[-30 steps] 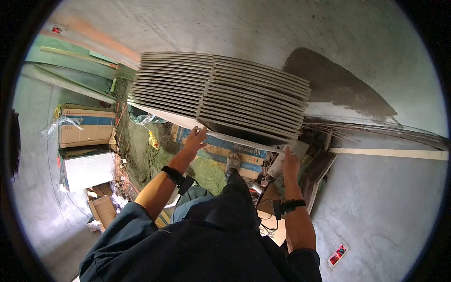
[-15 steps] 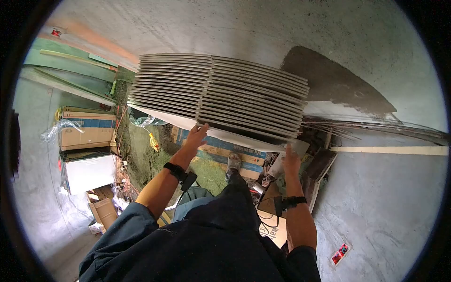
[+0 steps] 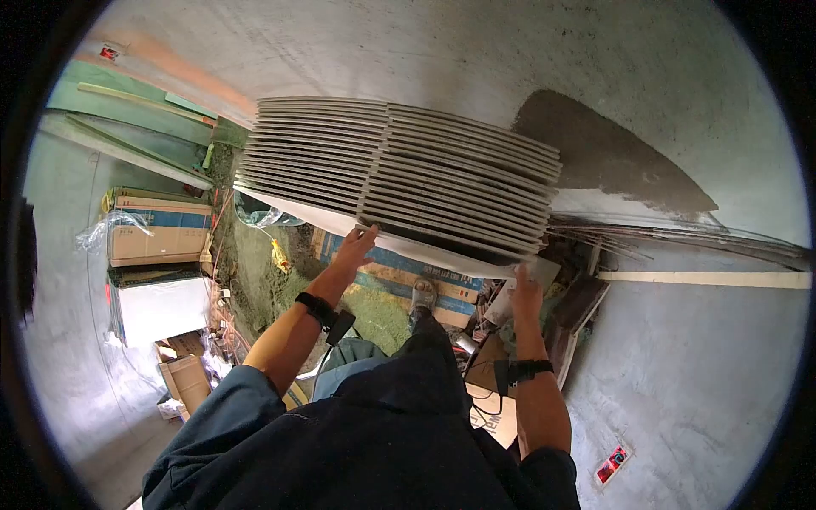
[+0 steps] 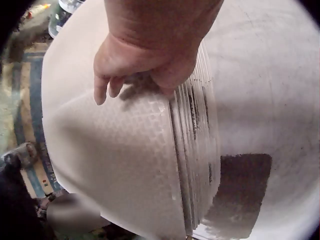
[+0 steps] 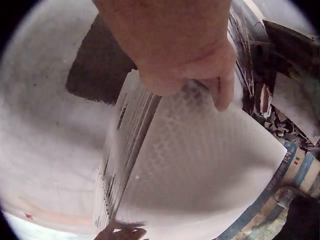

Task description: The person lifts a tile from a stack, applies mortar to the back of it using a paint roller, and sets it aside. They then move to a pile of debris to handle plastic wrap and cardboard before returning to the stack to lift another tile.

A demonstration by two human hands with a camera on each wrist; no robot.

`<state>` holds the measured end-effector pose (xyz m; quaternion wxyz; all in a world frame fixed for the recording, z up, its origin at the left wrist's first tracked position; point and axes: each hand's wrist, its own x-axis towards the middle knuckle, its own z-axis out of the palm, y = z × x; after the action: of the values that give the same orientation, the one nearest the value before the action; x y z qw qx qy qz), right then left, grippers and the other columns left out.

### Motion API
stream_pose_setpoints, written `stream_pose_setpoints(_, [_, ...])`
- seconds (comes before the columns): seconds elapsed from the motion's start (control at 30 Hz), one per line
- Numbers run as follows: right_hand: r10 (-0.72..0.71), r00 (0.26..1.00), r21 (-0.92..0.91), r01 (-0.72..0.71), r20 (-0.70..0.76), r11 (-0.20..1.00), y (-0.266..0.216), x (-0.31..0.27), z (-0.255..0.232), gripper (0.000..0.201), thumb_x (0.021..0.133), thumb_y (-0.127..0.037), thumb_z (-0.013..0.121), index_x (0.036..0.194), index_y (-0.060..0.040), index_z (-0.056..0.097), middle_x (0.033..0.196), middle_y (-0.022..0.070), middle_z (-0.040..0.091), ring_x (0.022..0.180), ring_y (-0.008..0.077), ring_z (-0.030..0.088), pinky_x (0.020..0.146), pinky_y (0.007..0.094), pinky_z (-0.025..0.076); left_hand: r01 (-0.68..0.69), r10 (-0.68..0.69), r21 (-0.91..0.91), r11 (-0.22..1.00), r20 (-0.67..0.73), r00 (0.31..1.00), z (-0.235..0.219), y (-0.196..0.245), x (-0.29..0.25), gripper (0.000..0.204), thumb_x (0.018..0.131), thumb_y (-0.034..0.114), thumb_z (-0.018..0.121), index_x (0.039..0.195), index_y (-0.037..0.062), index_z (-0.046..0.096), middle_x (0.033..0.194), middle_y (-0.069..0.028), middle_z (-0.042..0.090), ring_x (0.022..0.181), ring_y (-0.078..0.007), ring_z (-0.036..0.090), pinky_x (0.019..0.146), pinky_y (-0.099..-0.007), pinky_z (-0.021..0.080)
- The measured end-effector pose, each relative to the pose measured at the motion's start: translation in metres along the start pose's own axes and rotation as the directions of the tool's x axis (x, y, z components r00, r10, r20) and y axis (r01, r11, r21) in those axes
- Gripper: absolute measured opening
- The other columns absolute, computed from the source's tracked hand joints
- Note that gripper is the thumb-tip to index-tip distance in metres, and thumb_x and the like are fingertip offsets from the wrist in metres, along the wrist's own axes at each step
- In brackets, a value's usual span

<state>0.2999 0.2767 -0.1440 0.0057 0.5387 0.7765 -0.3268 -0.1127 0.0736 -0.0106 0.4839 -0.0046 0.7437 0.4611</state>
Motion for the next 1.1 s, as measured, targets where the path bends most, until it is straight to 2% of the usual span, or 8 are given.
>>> stream_pose_setpoints(0.03, [-0.001,1.0,-0.001,0.001,-0.002,1.0,-0.02,-0.007,-0.014,0.072,0.094,-0.06,0.052,0.113,0.0089,0.059,0.086,0.0191,0.065,0.082,0.0313,0.069,0.066,0.0429,0.051,-0.024,0.024,0.008,1.0,0.022,0.999,0.002,0.0,0.003,0.062,0.086,0.05,0.069,0.128,0.0076,0.051,0.12,-0.0071,0.059,0.108,-0.0224,0.056,0.079,-0.0442,0.051])
stream_pose_setpoints(0.1, [0.414,0.905,0.539,-0.396,0.093,0.744,-0.086,-0.031,-0.057,0.076,0.093,-0.06,0.054,0.117,0.0121,0.056,0.087,0.0168,0.065,0.081,0.0294,0.069,0.066,0.0423,0.052,0.014,-0.015,0.017,1.0,0.073,0.997,0.002,0.002,0.005,0.071,0.087,0.053,0.067,0.137,0.0087,0.043,0.133,-0.0098,0.051,0.121,-0.027,0.049,0.089,-0.0465,0.047])
stream_pose_setpoints(0.2, [0.417,0.89,0.547,-0.445,0.184,0.709,-0.088,-0.029,-0.062,0.082,0.092,-0.06,0.055,0.128,0.0133,0.049,0.09,0.0176,0.066,0.083,0.0272,0.07,0.066,0.0413,0.054,0.073,-0.076,0.031,0.997,0.113,0.991,0.001,0.003,0.01,0.078,0.088,0.056,0.064,0.146,0.0112,0.036,0.146,-0.012,0.043,0.133,-0.0314,0.042,0.098,-0.0492,0.043])
stream_pose_setpoints(0.43, [0.421,0.9,0.567,-0.407,0.115,0.716,-0.097,-0.029,-0.058,0.09,0.09,-0.063,0.055,0.132,0.0155,0.044,0.095,0.0201,0.065,0.088,0.0255,0.071,0.06,0.0355,0.053,0.059,-0.059,0.003,0.998,0.128,0.99,-0.006,-0.001,0.008,0.082,0.087,0.057,0.066,0.148,0.0125,0.034,0.147,-0.0123,0.042,0.135,-0.0316,0.041,0.099,-0.0512,0.042])
stream_pose_setpoints(0.67, [0.412,0.91,0.524,-0.376,0.052,0.764,-0.107,-0.025,-0.062,0.09,0.093,-0.065,0.048,0.133,0.0156,0.043,0.094,0.0187,0.064,0.09,0.0319,0.069,0.068,0.0453,0.054,0.056,-0.056,0.005,0.998,0.108,0.993,-0.002,-0.002,0.017,0.08,0.087,0.058,0.065,0.145,0.0114,0.038,0.147,-0.0119,0.042,0.135,-0.0317,0.042,0.098,-0.0526,0.043])
stream_pose_setpoints(0.93, [0.399,0.909,0.505,-0.4,0.117,0.765,-0.098,-0.016,-0.064,0.093,0.093,-0.067,0.047,0.139,0.013,0.038,0.097,0.0187,0.063,0.092,0.0315,0.069,0.074,0.0462,0.054,0.029,-0.029,0.056,0.998,-0.001,1.0,0.006,-0.003,0.022,0.064,0.089,0.052,0.065,0.132,0.0082,0.051,0.123,-0.0066,0.056,0.116,-0.0238,0.054,0.089,-0.0484,0.049])
stream_pose_setpoints(1.03, [0.418,0.896,0.631,-0.412,0.149,0.657,-0.07,-0.006,-0.038,0.071,0.094,-0.054,0.057,0.135,0.0032,0.046,0.098,0.0126,0.06,0.088,0.0244,0.066,0.069,0.0398,0.055,0.05,-0.048,0.047,0.998,-0.036,0.998,0.007,-0.003,0.022,0.058,0.088,0.051,0.066,0.127,0.009,0.053,0.114,-0.0047,0.058,0.108,-0.0206,0.056,0.083,-0.0459,0.051])
stream_pose_setpoints(1.1, [0.254,0.963,0.649,-0.251,0.092,0.718,-0.059,-0.014,-0.028,0.072,0.094,-0.052,0.058,0.141,0.0006,0.041,0.106,0.0134,0.061,0.089,0.0237,0.066,0.072,0.0379,0.054,0.034,-0.034,0.061,0.998,0.008,0.999,-0.002,-0.017,0.04,0.05,0.088,0.051,0.068,0.118,0.0122,0.057,0.108,-0.0028,0.058,0.099,-0.0189,0.056,0.079,-0.0426,0.052])
